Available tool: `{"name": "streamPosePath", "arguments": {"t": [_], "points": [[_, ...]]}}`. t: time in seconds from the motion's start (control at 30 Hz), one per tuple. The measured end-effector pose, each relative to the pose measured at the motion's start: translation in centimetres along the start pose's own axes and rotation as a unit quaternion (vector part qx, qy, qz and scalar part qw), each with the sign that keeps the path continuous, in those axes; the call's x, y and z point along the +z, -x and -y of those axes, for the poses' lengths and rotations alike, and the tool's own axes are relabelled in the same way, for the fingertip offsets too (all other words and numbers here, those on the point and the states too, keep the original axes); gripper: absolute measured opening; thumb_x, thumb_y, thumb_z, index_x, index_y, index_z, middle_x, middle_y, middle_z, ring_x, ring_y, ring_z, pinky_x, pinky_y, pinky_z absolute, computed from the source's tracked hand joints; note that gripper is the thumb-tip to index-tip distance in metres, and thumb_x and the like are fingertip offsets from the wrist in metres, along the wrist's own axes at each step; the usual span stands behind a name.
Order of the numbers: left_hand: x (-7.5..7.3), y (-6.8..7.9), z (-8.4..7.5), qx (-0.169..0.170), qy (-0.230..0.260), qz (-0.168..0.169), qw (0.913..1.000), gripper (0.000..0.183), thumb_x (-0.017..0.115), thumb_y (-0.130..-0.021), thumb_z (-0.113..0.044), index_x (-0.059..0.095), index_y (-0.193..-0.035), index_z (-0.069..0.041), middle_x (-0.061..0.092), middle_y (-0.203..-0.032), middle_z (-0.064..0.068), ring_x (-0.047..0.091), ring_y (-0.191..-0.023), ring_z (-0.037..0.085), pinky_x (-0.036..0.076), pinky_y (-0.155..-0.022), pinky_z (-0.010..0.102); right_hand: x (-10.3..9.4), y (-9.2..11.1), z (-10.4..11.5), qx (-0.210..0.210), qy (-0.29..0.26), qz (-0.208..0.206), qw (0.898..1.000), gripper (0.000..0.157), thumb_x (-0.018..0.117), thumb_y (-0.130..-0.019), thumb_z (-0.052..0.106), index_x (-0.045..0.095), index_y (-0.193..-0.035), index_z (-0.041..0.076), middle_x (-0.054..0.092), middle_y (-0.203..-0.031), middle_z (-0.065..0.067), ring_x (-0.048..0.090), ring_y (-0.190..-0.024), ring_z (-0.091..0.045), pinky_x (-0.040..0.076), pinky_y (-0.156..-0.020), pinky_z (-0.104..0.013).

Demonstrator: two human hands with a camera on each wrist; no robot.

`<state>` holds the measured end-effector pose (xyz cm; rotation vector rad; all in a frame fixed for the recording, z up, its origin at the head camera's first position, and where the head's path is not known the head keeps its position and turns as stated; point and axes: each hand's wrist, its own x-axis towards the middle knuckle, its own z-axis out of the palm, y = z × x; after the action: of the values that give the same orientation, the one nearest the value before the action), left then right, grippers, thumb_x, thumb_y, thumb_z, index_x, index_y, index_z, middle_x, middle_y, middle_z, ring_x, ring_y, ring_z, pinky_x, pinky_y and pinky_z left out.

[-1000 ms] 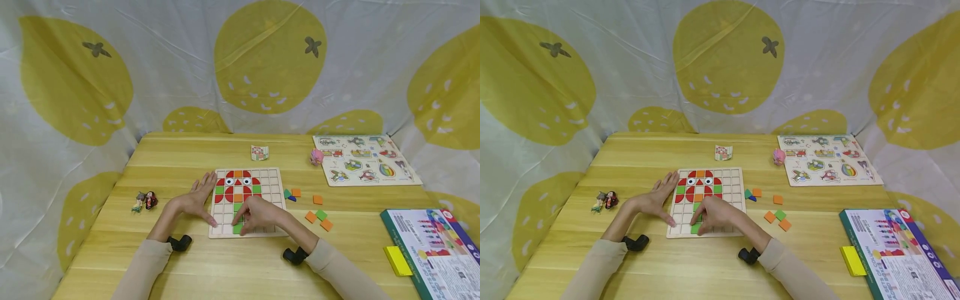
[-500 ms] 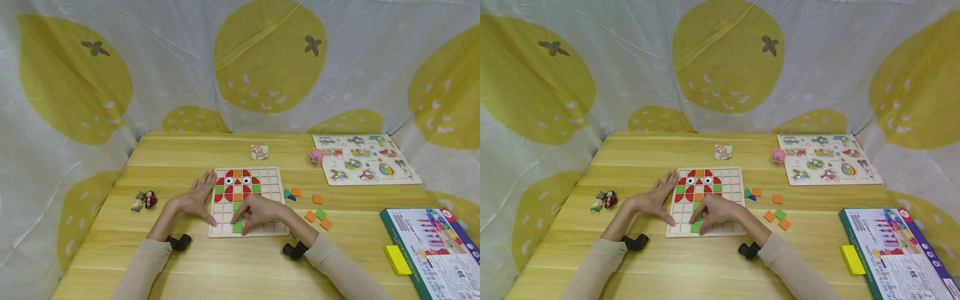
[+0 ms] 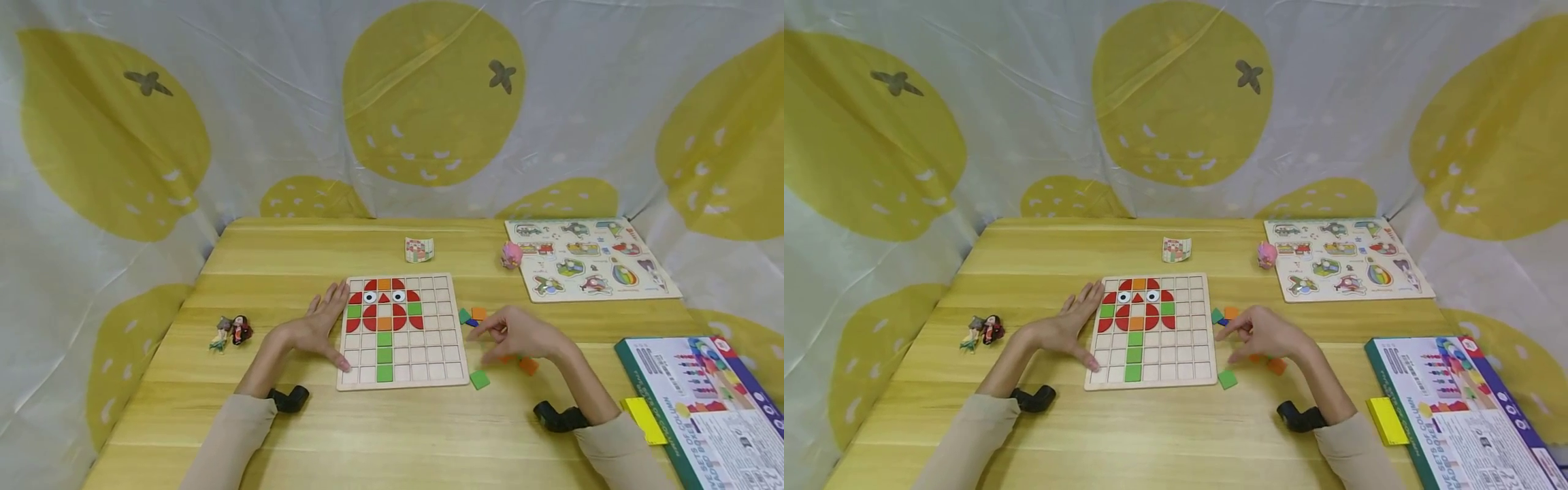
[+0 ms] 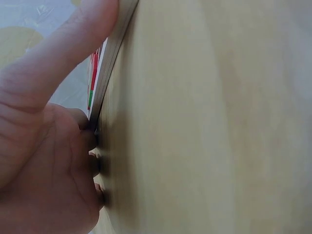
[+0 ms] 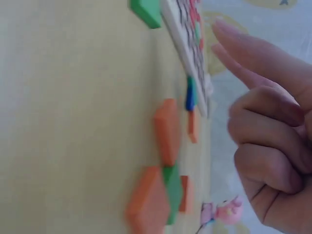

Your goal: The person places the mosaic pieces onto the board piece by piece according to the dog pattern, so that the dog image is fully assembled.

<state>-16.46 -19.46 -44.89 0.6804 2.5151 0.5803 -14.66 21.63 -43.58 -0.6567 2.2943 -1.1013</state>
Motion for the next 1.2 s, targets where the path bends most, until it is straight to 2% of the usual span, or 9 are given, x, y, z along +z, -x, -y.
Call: {"name": "streamPosePath", "arguments": {"t": [0.13,0.33,0.43,0.53,0.7,0.8,0.87,1.0,1.2], "points": [[0.1,0.1,0.1,-0.001,-0.003,-0.001,1.0,0.149,0.085,-0.057,-0.057,-0.015,-0.152,-0.003,-0.024,-0.159,0.016,-0.021,-0.148,0.037,-0.007,-0.119,0.06,1.0,0.8,-0.8,0.009,-0.013,0.054,0.998,0.033,0.086,-0.069,0.018,0.076,-0.1,0.015,0.034,-0.057,0.003,0.029,-0.052,-0.003,0.025,-0.047,-0.016],[0.2,-0.1,0.1,0.003,-0.001,0.0,1.0,0.149,0.085,-0.057,-0.057,-0.015,-0.152,-0.004,-0.024,-0.159,0.016,-0.021,-0.148,0.037,-0.007,-0.119,0.061,1.6,1.1,-1.4,0.017,-0.017,0.051,0.998,0.024,0.086,-0.069,0.015,0.075,-0.09,0.011,0.041,-0.057,0.004,0.033,-0.05,-0.002,0.026,-0.046,-0.014],[0.2,-0.2,0.2,0.002,-0.001,0.0,1.0,0.149,0.086,-0.057,-0.057,-0.015,-0.152,-0.004,-0.024,-0.16,0.016,-0.022,-0.148,0.037,-0.008,-0.119,0.06,1.2,1.2,-1.6,0.028,-0.005,0.024,0.999,0.022,0.084,-0.071,0.016,0.074,-0.09,0.011,0.042,-0.059,0.003,0.035,-0.052,-0.003,0.028,-0.048,-0.015],[0.2,-0.2,0.2,0.001,-0.001,0.0,1.0,0.149,0.086,-0.057,-0.057,-0.015,-0.152,-0.004,-0.024,-0.159,0.016,-0.022,-0.148,0.037,-0.008,-0.119,0.06,0.4,1.2,-2.0,0.047,0.006,-0.023,0.999,0.021,0.083,-0.073,0.017,0.074,-0.09,0.01,0.041,-0.058,0.003,0.034,-0.052,-0.005,0.028,-0.048,-0.017],[0.1,-0.1,0.1,-0.003,0.0,0.003,1.0,0.149,0.086,-0.057,-0.056,-0.015,-0.153,-0.004,-0.024,-0.16,0.015,-0.022,-0.148,0.036,-0.008,-0.119,0.06,-0.8,0.4,-2.2,0.073,0.004,-0.104,0.992,0.024,0.08,-0.078,0.021,0.074,-0.098,0.01,0.035,-0.057,0.004,0.03,-0.051,-0.008,0.027,-0.048,-0.021],[0.1,0.0,0.1,-0.004,0.0,0.003,1.0,0.149,0.086,-0.057,-0.057,-0.015,-0.153,-0.004,-0.024,-0.16,0.015,-0.021,-0.148,0.037,-0.007,-0.119,0.06,-1.2,-0.6,-2.1,0.085,0.009,-0.138,0.987,0.026,0.078,-0.081,0.019,0.073,-0.104,0.009,0.032,-0.057,0.004,0.029,-0.05,-0.01,0.027,-0.047,-0.023],[0.2,0.0,0.1,-0.003,-0.001,0.002,1.0,0.149,0.085,-0.057,-0.057,-0.015,-0.153,-0.004,-0.024,-0.16,0.016,-0.021,-0.148,0.037,-0.007,-0.119,0.06,-1.4,-1.4,-2.1,0.091,0.012,-0.148,0.985,0.026,0.077,-0.081,0.016,0.073,-0.105,0.008,0.03,-0.055,0.004,0.028,-0.049,-0.011,0.025,-0.046,-0.023],[0.2,0.0,0.1,0.0,-0.002,0.001,1.0,0.149,0.085,-0.057,-0.058,-0.016,-0.152,-0.004,-0.025,-0.159,0.015,-0.021,-0.148,0.037,-0.007,-0.119,0.06,-1.6,-2.3,-2.3,0.097,0.003,-0.143,0.985,0.026,0.078,-0.079,0.011,0.073,-0.103,0.005,0.031,-0.055,0.003,0.028,-0.05,-0.012,0.025,-0.048,-0.022],[0.2,0.0,0.2,-0.001,-0.002,0.001,1.0,0.149,0.085,-0.057,-0.057,-0.016,-0.152,-0.005,-0.025,-0.16,0.014,-0.022,-0.148,0.036,-0.008,-0.12,0.059,-1.7,-2.8,-1.7,0.077,0.027,-0.154,0.985,0.023,0.077,-0.081,0.015,0.072,-0.101,0.005,0.035,-0.057,0.003,0.03,-0.051,-0.011,0.028,-0.049,-0.022]]}}
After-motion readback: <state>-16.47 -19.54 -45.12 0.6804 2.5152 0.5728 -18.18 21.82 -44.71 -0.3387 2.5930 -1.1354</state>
